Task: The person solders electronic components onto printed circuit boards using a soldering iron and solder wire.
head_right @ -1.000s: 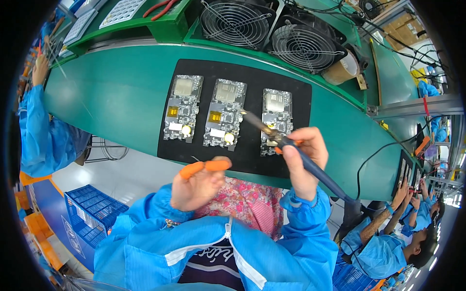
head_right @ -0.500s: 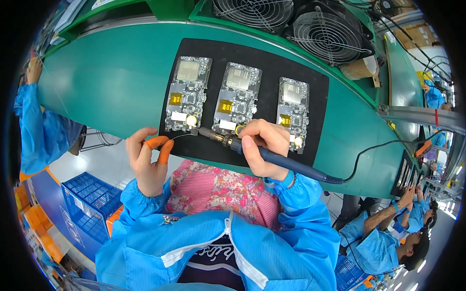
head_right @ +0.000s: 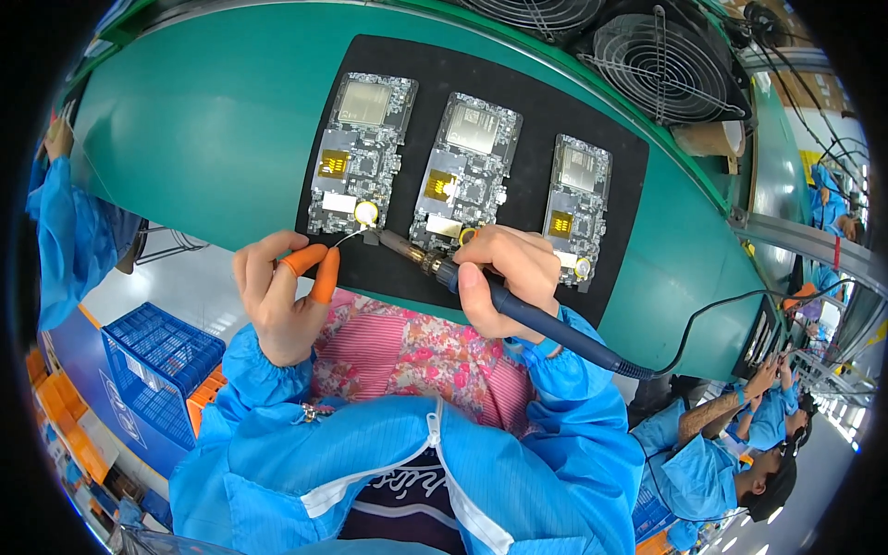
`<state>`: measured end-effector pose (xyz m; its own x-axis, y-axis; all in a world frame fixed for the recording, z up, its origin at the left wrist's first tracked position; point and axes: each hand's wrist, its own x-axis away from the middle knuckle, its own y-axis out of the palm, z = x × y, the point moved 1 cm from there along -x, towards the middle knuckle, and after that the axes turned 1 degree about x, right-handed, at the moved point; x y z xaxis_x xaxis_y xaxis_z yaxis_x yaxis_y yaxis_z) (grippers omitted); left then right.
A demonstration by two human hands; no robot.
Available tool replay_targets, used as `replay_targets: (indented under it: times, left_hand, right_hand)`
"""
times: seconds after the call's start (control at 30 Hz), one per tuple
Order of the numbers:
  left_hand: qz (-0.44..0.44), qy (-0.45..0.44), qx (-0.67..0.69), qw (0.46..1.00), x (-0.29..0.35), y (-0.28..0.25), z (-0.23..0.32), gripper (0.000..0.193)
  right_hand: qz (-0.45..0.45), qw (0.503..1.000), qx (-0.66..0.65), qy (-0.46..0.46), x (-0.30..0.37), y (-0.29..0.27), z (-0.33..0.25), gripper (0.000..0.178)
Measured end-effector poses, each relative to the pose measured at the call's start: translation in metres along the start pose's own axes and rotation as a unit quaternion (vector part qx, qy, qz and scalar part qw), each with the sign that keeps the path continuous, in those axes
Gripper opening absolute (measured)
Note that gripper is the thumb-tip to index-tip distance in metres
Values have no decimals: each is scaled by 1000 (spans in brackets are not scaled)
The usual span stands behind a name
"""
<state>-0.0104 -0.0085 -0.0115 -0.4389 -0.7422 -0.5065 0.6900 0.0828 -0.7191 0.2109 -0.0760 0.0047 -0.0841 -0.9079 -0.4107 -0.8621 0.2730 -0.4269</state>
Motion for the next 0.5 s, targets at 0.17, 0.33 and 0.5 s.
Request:
replay_targets:
  times: [0.17,0.33,0.5]
  left_hand:
    - [-2,-8,9,1000,0,3,-2,22]
    - [-3,-8,12,1000,0,2,-1,24]
    - [-15,-8,21,1000,-1,8,-2,23]
  right_hand:
    - [-13,1000,19,-16,-2,2,0,10]
    - [-6,1000,11,0,-1,2,-1,9]
    - [-7,1000,8,-10,-3,3,3,7]
